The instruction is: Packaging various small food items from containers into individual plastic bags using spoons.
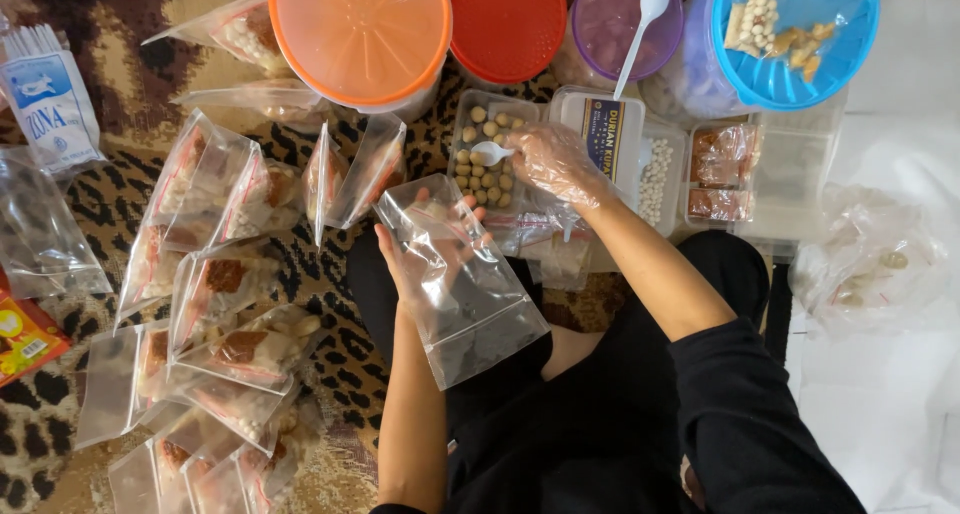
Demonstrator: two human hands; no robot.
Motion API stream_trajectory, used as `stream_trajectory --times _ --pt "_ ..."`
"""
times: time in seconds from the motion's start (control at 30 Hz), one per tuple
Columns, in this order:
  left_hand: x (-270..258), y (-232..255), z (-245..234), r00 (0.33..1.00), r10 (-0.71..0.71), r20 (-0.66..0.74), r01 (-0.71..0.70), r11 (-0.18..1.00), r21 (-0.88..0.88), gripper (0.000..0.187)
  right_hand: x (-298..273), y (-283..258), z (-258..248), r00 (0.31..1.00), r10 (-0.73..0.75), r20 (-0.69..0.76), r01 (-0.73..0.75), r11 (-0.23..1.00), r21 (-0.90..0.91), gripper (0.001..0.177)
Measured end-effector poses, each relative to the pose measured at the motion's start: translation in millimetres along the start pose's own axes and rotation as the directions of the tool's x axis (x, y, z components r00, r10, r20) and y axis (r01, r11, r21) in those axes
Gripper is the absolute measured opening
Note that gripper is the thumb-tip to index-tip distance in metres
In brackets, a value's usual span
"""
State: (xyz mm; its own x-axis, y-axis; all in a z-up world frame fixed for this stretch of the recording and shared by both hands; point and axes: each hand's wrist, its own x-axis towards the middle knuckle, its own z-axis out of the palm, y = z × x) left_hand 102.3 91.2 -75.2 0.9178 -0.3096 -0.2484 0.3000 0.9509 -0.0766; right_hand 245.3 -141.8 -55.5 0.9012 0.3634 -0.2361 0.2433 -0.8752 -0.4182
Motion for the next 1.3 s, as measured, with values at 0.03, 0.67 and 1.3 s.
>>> stream_trajectory --times 0.03,0.67,1.3 --pt "0 -1 1 1.0 0.015 -0.003 -0.015 0.999 0.043 0.082 0 2 1 1.0 -0.007 -0.002 0.007 1.0 -0.004 0.017" --pt "-1 0 16 0.995 -0.004 -0.097 0.015 0.993 0.114 0.081 -1 2 -13 0.998 -0.054 -0.039 0.052 0.998 -0.042 0.024" --pt "17 -12 5 0.931 0.067 -0.359 0.005 0.98 0.198 0.111 -224 -86 -181 0.978 -0.075 -0.192 0.083 0.996 0.032 0.02"
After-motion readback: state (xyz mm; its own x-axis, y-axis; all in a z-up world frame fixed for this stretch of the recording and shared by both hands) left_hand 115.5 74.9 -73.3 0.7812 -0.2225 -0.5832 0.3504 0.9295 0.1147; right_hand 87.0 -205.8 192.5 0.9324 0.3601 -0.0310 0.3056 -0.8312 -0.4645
